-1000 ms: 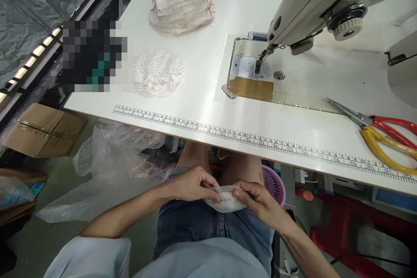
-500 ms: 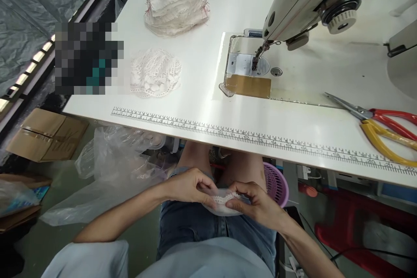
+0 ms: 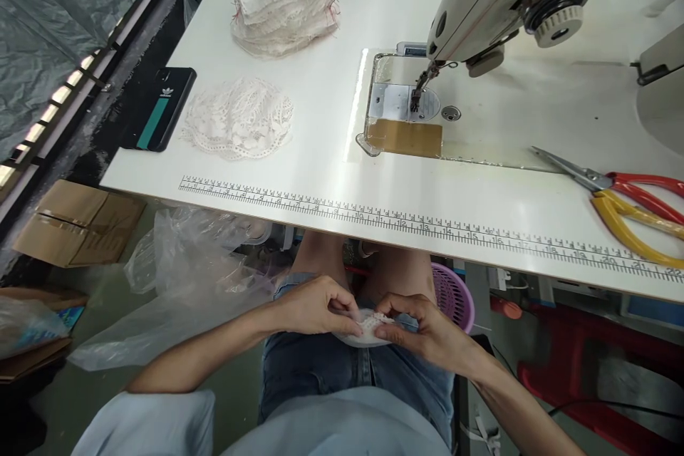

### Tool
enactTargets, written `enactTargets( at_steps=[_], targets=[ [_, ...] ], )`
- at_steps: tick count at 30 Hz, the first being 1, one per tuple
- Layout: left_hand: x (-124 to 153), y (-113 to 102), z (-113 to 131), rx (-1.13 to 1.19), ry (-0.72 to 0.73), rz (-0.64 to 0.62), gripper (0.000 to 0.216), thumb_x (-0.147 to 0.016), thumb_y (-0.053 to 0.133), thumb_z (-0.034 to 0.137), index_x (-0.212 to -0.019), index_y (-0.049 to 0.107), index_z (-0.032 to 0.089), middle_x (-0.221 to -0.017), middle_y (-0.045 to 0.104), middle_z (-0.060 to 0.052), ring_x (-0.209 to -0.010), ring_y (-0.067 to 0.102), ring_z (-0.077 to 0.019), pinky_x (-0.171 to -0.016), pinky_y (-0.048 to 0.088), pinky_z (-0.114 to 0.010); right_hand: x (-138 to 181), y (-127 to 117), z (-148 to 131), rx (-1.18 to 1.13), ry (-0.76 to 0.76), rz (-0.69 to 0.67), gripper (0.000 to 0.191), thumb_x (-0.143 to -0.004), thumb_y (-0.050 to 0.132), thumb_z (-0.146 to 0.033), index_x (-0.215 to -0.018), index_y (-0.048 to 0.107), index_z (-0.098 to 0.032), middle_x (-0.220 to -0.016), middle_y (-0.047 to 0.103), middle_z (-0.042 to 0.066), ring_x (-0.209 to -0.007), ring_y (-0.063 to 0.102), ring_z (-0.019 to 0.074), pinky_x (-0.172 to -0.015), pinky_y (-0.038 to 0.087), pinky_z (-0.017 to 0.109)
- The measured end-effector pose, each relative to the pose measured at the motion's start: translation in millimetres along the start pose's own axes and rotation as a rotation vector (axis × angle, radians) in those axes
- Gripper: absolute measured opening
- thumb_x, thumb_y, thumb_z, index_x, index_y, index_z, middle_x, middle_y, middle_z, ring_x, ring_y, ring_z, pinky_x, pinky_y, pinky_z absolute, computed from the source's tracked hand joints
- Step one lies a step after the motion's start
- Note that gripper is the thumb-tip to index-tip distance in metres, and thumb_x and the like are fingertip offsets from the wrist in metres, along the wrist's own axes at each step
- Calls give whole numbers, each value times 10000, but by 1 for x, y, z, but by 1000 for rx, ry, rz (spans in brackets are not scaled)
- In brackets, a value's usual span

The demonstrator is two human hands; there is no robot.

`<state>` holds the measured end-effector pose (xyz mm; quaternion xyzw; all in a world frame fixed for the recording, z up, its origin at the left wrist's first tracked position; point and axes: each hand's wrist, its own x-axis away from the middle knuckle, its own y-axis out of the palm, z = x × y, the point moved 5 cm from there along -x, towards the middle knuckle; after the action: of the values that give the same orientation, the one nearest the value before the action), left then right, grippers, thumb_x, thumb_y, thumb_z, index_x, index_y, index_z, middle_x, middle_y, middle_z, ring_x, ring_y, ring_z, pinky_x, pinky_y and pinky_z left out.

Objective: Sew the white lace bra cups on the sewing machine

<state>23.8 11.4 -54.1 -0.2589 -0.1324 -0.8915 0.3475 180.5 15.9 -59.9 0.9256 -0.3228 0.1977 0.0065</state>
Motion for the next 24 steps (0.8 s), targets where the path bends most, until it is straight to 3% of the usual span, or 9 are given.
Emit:
enactTargets(
  at_steps=[12, 18, 24],
  targets=[
    [0, -1, -3, -16, -9, 8, 276, -719, 682, 357, -863, 711, 123, -790, 693, -45, -723, 609, -157, -613, 416, -187, 1, 3, 5, -75, -6, 12, 258, -867, 549, -411, -783, 607, -174, -680, 545, -14, -611, 455, 108, -541, 340, 210],
    [-4, 4, -7, 67, -9, 31, 289, -723, 675, 357, -857, 715, 105, -795, 695, -59, -733, 614, -165, -615, 425, -188, 2, 3, 5, 2, -35, 60, 333, -884, 503, -460, -751, 598, -169, -638, 529, -15, -571, 433, 103, -514, 315, 217],
    [-3, 4, -8, 39, -39, 26, 283, -729, 666, 354, -865, 724, 113, -775, 701, -56, -698, 612, -158, -589, 417, -186, 1, 4, 1, 47, -44, 30, 284, -852, 549, -470, -855, 613, -193, -760, 608, 10, -661, 515, 138, -572, 361, 225]
  ],
)
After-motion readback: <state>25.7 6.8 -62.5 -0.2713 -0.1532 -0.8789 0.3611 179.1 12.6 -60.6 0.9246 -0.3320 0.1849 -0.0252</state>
